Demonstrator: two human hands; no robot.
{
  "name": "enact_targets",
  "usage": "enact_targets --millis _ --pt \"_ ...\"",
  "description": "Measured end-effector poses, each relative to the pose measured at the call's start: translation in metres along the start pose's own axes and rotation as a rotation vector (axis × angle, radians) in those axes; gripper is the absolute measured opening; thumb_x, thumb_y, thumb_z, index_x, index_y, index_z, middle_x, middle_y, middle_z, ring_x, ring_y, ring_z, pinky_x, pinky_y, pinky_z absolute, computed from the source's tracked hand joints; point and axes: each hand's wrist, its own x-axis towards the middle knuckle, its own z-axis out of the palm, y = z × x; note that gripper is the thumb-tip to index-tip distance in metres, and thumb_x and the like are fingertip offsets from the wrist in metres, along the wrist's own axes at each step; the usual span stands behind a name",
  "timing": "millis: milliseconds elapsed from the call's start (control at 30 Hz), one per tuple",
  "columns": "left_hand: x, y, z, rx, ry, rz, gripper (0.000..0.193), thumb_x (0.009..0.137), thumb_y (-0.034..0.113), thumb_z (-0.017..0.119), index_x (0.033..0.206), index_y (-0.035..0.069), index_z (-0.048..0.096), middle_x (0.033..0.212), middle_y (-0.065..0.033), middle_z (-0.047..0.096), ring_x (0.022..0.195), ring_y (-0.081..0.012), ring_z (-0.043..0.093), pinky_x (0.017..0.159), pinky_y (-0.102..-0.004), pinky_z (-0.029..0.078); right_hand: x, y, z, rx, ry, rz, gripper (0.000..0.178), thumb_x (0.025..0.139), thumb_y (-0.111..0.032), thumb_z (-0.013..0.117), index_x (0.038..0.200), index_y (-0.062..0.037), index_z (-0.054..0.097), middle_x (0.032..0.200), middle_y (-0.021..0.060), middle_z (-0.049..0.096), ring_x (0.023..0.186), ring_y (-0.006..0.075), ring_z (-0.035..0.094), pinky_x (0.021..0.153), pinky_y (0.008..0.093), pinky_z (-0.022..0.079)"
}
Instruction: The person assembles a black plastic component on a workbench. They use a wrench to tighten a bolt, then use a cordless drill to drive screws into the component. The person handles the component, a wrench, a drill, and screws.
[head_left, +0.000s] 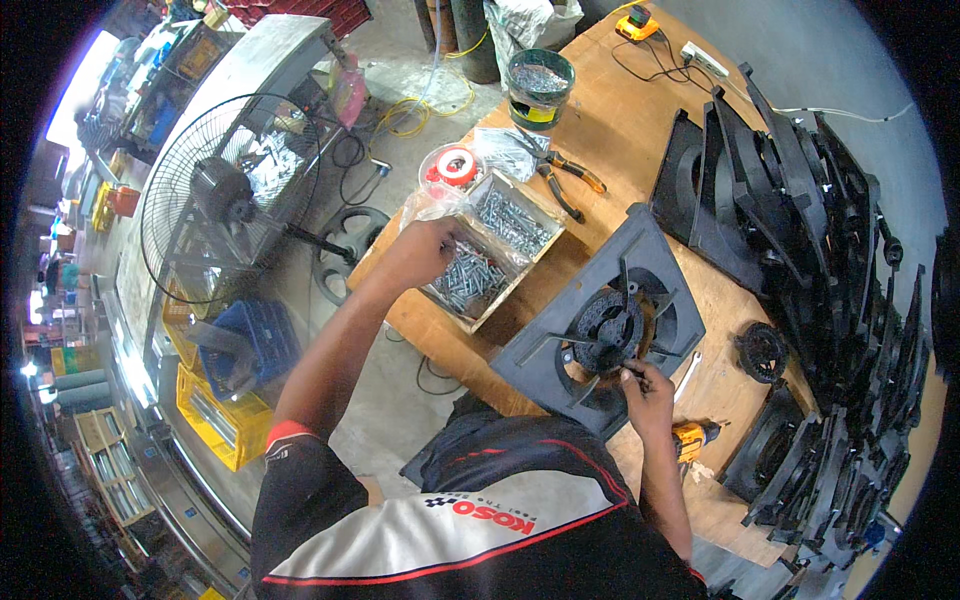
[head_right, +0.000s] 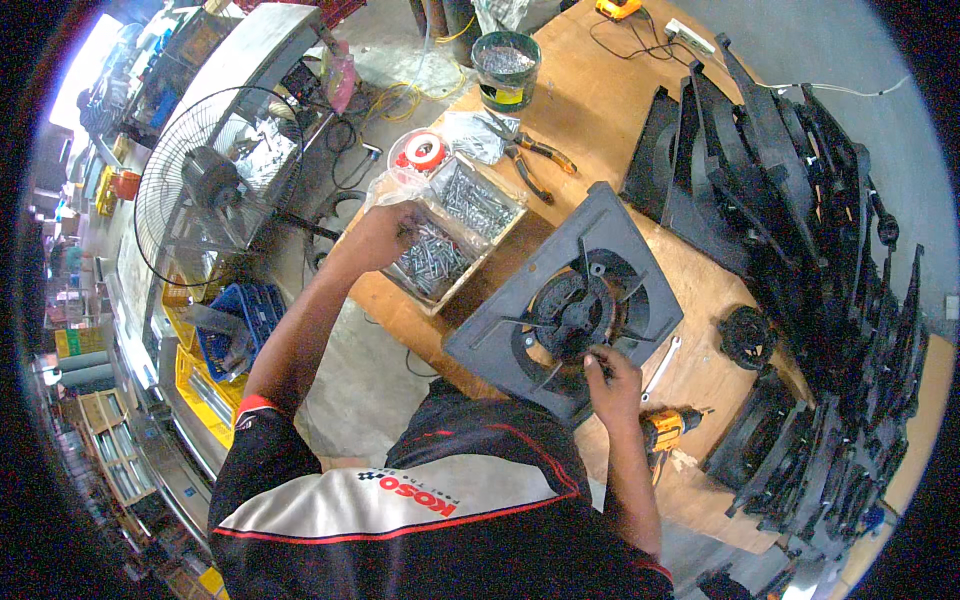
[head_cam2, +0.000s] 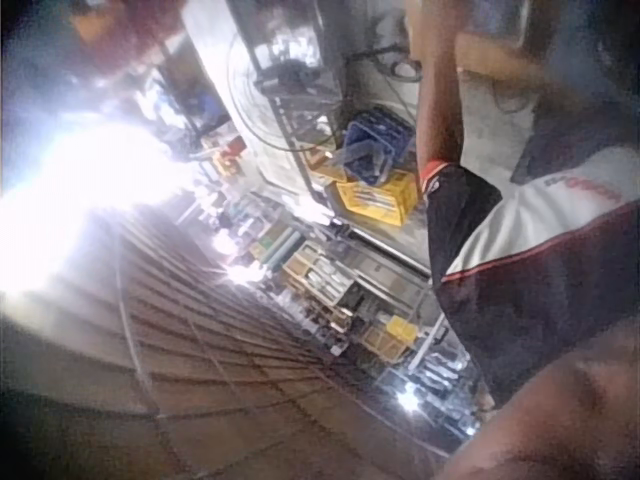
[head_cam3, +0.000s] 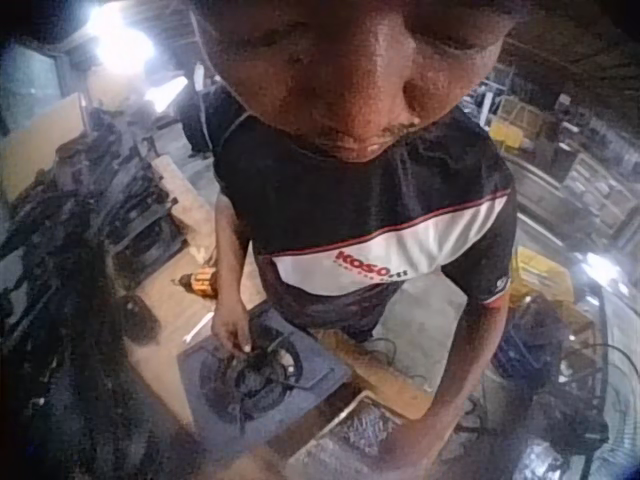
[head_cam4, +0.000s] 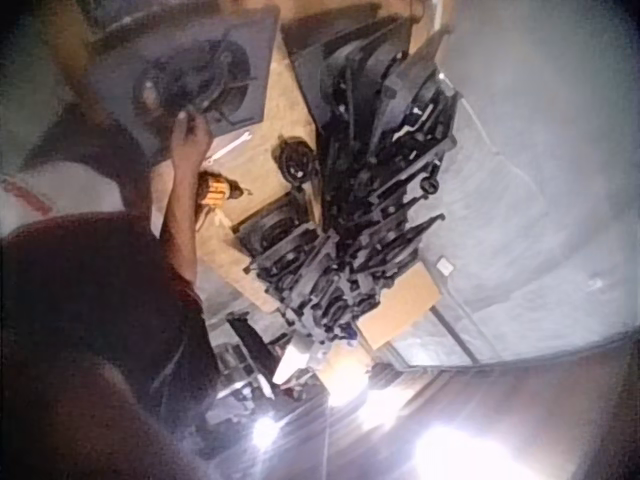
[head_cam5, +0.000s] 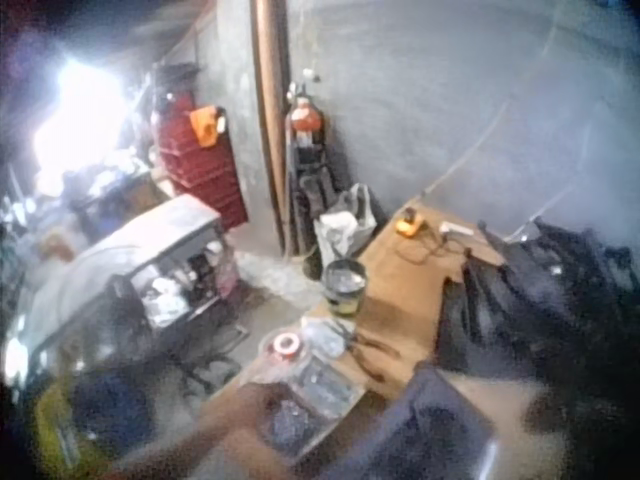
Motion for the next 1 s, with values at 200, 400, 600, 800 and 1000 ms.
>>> enact_targets --millis 200,400,600,800,1000 --pt "-0.005 -0.030 0.028 0.181 -0.076 0.099 0.026 0.075 0.003 0.060 0.100 0.002 0.069 0.092 -0.0244 0.068 0.091 -0.0412 0.066 0.081 -0.0481 0.052 0.002 0.009 0.002 -0.003 -0.003 -0.036 0.022 0.092 -0.011 0.067 0.109 0.0038 0.067 0.091 0.0081 0.071 0.080 0.0111 0.064 0.073 0.0259 0.052" --pt "-0.009 -0.016 0.042 0.380 -0.143 0.052 0.018 0.070 0.014 0.071 0.086 0.004 0.071 0.086 -0.0222 0.069 0.085 -0.0397 0.067 0.078 -0.0491 0.054 0.002 0.013 0.003 0.011 0.014 -0.054 0.022 0.092 -0.009 0.067 0.110 0.0037 0.066 0.093 0.0086 0.070 0.080 0.0106 0.064 0.073 0.0250 0.052" --pt "-0.004 0.005 0.042 0.467 -0.122 -0.123 0.031 0.070 0.030 0.079 0.085 0.004 0.072 0.083 -0.0201 0.070 0.082 -0.0386 0.068 0.078 -0.0477 0.055 0.001 -0.004 0.003 0.144 0.035 0.076 0.020 0.087 -0.011 0.070 0.104 -0.0010 0.070 0.092 0.0145 0.070 0.083 0.0221 0.067 0.077 0.0325 0.052" --pt "-0.002 -0.009 0.053 0.450 -0.098 -0.123 0.026 0.071 0.025 0.075 0.082 0.001 0.071 0.083 -0.0212 0.070 0.081 -0.0391 0.068 0.076 -0.0486 0.055 -0.005 -0.005 0.001 0.064 0.047 0.009 0.019 0.087 -0.012 0.069 0.103 -0.0016 0.070 0.094 0.0148 0.070 0.082 0.0235 0.067 0.075 0.0333 0.052" --pt "0.001 -0.019 0.059 0.450 -0.083 -0.105 0.025 0.076 0.026 0.070 0.081 0.001 0.072 0.083 -0.0232 0.069 0.081 -0.0397 0.068 0.074 -0.0501 0.054 -0.009 0.003 0.002 0.083 0.028 -0.016 0.021 0.087 -0.015 0.070 0.103 -0.0022 0.070 0.095 0.0157 0.071 0.084 0.0271 0.068 0.078 0.0354 0.053"
